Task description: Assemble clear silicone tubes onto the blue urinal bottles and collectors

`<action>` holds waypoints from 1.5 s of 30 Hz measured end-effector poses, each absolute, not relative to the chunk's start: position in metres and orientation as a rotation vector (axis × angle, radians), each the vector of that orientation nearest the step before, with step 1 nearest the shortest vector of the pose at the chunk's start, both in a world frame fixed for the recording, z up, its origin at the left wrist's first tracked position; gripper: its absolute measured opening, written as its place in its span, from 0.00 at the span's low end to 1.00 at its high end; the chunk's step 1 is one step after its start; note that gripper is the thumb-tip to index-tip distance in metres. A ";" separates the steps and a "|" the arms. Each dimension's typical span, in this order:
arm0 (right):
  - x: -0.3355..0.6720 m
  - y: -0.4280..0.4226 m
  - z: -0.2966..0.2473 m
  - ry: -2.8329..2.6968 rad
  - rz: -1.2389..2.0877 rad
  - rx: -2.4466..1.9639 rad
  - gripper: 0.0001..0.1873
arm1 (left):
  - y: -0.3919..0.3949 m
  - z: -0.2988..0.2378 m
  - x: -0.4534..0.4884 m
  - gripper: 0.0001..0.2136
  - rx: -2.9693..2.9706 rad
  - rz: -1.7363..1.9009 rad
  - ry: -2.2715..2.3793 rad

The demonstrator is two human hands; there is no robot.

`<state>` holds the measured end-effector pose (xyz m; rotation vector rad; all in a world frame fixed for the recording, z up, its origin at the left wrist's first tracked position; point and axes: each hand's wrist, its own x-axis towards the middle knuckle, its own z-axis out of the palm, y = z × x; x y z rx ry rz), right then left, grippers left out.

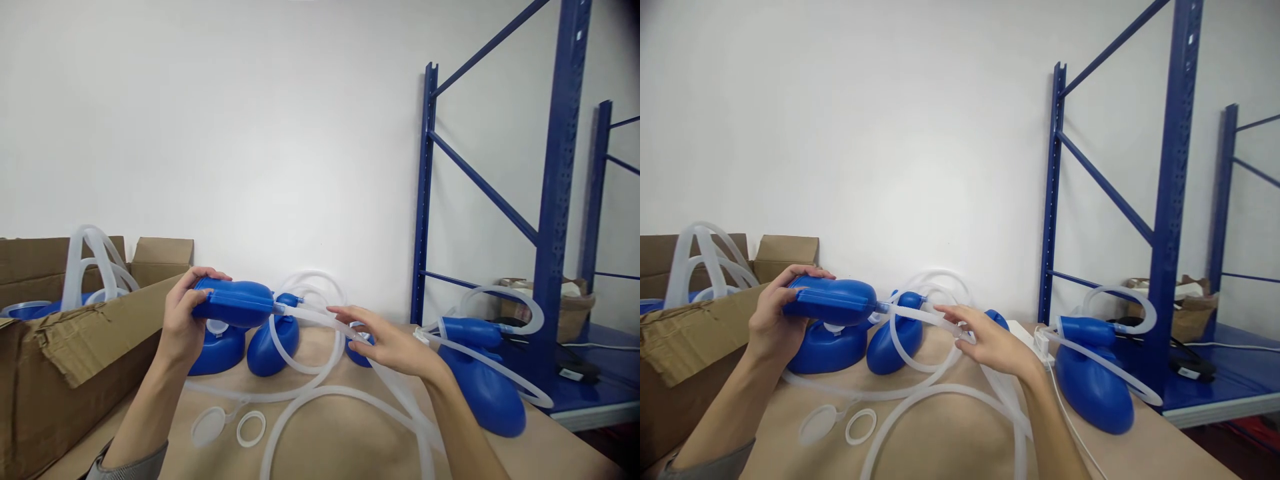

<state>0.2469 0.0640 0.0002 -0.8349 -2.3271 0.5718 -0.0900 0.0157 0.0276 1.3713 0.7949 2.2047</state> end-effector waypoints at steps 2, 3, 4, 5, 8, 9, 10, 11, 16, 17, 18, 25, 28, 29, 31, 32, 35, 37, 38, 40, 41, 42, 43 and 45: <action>0.251 0.066 0.001 -2.261 0.640 -0.834 0.32 | 0.015 0.028 -0.090 0.10 1.366 2.217 0.780; 0.252 0.068 0.001 -2.228 0.677 -0.841 0.32 | 0.015 0.028 -0.090 0.10 1.368 2.218 0.772; 0.253 0.070 0.000 -2.201 0.718 -0.846 0.33 | 0.015 0.028 -0.090 0.10 1.371 2.218 0.767; 0.253 0.073 0.000 -2.175 0.757 -0.849 0.33 | 0.016 0.028 -0.090 0.10 1.375 2.217 0.763; 0.251 0.080 -0.003 -2.098 0.855 -0.825 0.34 | 0.017 0.026 -0.090 0.10 1.391 2.205 0.765; 0.251 0.081 -0.003 -2.077 0.877 -0.818 0.34 | 0.017 0.025 -0.090 0.10 1.395 2.199 0.767; 0.250 0.081 -0.003 -2.062 0.890 -0.811 0.34 | 0.018 0.025 -0.090 0.10 1.400 2.192 0.765; 0.248 0.081 -0.003 -2.053 0.894 -0.806 0.33 | 0.019 0.024 -0.090 0.10 1.406 2.182 0.761; 0.232 0.067 0.002 -2.126 0.726 -0.843 0.26 | 0.023 0.020 -0.084 0.09 1.506 2.122 0.740; 0.225 0.063 0.002 -2.148 0.679 -0.833 0.24 | 0.024 0.018 -0.081 0.08 1.533 2.107 0.746; 0.218 0.060 0.002 -2.166 0.642 -0.802 0.24 | 0.025 0.016 -0.077 0.08 1.555 2.091 0.757; 0.179 0.037 0.000 -2.242 0.255 -0.768 0.18 | 0.031 0.006 -0.048 0.09 1.562 2.011 0.866; 0.176 0.034 0.002 -2.277 0.177 -0.854 0.14 | 0.029 0.007 -0.047 0.10 1.561 1.951 0.882; 0.176 0.034 0.002 -2.283 0.164 -0.856 0.14 | 0.028 0.009 -0.048 0.10 1.595 1.940 0.916; 0.175 0.035 0.002 -2.278 0.125 -0.859 0.16 | 0.026 0.012 -0.050 0.11 1.700 1.942 1.036; 0.174 0.035 0.001 -2.269 0.097 -0.865 0.17 | 0.024 0.013 -0.050 0.12 1.752 1.957 1.104; 0.170 0.038 -0.003 -2.257 -0.007 -0.913 0.20 | 0.021 0.014 -0.049 0.15 1.818 2.046 1.229; 0.167 0.040 -0.006 -2.270 -0.062 -0.958 0.21 | 0.020 0.012 -0.047 0.15 1.804 2.135 1.261; 0.165 0.041 -0.008 -2.274 -0.081 -0.978 0.22 | 0.019 0.010 -0.047 0.14 1.798 2.173 1.276; 0.162 0.043 -0.012 -2.275 -0.108 -1.015 0.22 | 0.018 0.009 -0.047 0.13 1.807 2.219 1.295; 0.161 0.044 -0.014 -2.270 -0.121 -1.032 0.23 | 0.017 0.008 -0.048 0.13 1.818 2.233 1.298; 0.159 0.045 -0.016 -2.260 -0.134 -1.047 0.23 | 0.015 0.008 -0.048 0.13 1.833 2.245 1.299; 0.158 0.047 -0.017 -2.252 -0.145 -1.060 0.23 | 0.014 0.008 -0.048 0.13 1.850 2.258 1.300; 0.156 0.049 -0.019 -2.253 -0.149 -1.074 0.23 | 0.011 0.009 -0.048 0.12 1.895 2.281 1.301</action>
